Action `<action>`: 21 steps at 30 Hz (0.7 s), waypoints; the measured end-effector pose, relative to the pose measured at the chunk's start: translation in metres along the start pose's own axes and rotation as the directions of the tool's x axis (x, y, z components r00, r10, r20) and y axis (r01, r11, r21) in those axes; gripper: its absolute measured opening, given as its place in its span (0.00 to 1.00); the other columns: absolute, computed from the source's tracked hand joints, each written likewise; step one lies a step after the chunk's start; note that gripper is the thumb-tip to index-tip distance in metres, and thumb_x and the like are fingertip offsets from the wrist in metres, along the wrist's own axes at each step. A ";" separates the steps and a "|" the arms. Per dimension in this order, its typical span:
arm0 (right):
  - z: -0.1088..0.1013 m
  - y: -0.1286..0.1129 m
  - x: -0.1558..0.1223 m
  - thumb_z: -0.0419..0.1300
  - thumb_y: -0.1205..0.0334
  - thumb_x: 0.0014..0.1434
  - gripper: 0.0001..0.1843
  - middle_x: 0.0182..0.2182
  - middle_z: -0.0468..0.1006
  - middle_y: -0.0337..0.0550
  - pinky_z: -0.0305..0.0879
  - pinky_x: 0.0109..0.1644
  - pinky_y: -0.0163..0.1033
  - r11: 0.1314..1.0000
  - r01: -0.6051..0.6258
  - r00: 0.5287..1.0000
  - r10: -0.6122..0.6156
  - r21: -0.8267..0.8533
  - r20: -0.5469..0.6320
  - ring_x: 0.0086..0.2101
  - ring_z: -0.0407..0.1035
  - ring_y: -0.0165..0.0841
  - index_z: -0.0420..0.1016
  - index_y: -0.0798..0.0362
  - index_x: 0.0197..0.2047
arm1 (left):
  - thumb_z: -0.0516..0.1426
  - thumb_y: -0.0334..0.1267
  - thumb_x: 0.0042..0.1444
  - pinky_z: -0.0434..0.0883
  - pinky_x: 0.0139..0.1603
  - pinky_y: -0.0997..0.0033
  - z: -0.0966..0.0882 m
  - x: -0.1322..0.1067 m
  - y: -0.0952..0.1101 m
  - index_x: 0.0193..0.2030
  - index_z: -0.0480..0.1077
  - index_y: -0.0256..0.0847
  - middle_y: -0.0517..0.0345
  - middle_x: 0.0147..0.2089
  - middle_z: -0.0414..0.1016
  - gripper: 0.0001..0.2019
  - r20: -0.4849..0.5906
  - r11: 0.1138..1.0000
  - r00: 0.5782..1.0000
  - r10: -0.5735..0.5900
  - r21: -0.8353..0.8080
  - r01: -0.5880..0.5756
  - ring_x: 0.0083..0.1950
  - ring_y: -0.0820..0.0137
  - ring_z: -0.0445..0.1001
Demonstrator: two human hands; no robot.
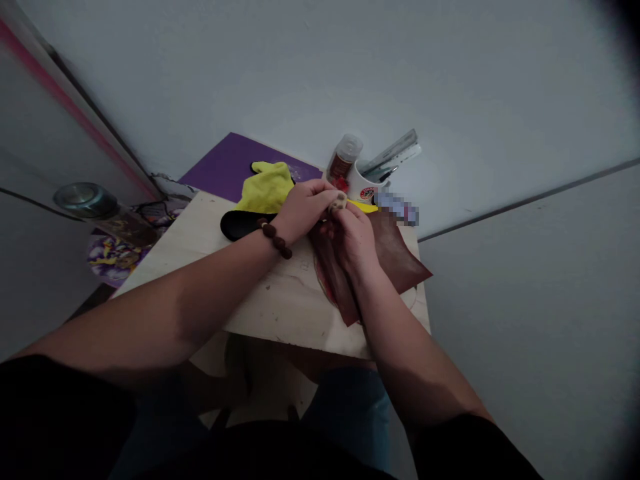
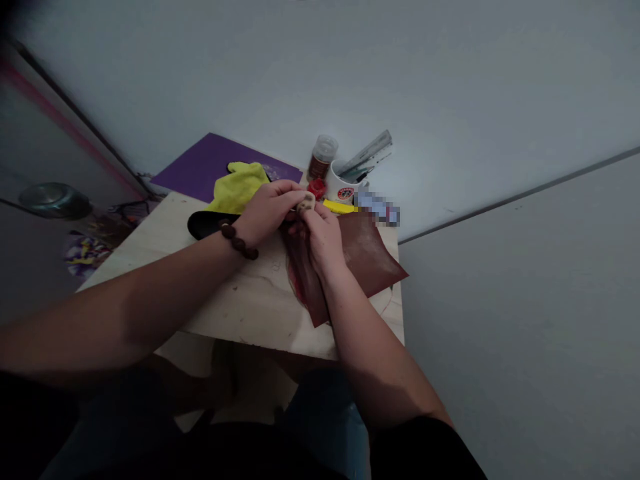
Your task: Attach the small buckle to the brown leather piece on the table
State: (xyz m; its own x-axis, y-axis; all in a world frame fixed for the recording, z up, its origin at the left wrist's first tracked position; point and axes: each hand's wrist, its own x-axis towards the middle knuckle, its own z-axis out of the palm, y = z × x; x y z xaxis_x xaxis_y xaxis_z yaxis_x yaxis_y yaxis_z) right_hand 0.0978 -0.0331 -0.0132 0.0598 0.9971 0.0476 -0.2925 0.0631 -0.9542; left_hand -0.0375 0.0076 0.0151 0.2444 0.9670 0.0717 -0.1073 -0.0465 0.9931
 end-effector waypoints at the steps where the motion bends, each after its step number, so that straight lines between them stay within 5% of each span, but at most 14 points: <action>1: 0.000 0.000 0.000 0.75 0.53 0.61 0.10 0.31 0.83 0.36 0.69 0.29 0.34 1.000 -0.001 1.000 0.001 0.008 0.001 0.25 0.71 0.28 0.84 0.48 0.39 | 0.66 0.42 0.65 0.69 0.31 0.72 0.000 0.000 0.000 0.38 0.81 0.42 0.58 0.34 0.77 0.07 -0.007 1.000 1.000 0.003 0.012 -0.002 0.33 0.71 0.72; 21: 0.000 0.001 0.000 0.75 0.52 0.62 0.10 0.31 0.81 0.34 0.70 0.30 0.34 1.000 -0.007 1.000 0.007 -0.023 -0.014 0.25 0.72 0.28 0.82 0.47 0.39 | 0.64 0.40 0.66 0.66 0.28 0.71 0.003 -0.004 0.005 0.37 0.80 0.41 0.59 0.32 0.77 0.07 -0.003 0.999 1.000 0.002 0.045 -0.002 0.28 0.73 0.70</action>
State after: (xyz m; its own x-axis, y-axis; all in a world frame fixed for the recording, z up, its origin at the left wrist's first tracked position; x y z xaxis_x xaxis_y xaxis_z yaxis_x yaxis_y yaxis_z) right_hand 0.0972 -0.0331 -0.0141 0.0707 0.9968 0.0370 -0.2705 0.0549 -0.9612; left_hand -0.0363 0.0028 0.0203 0.2410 0.9678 0.0732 -0.0646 -0.0592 0.9962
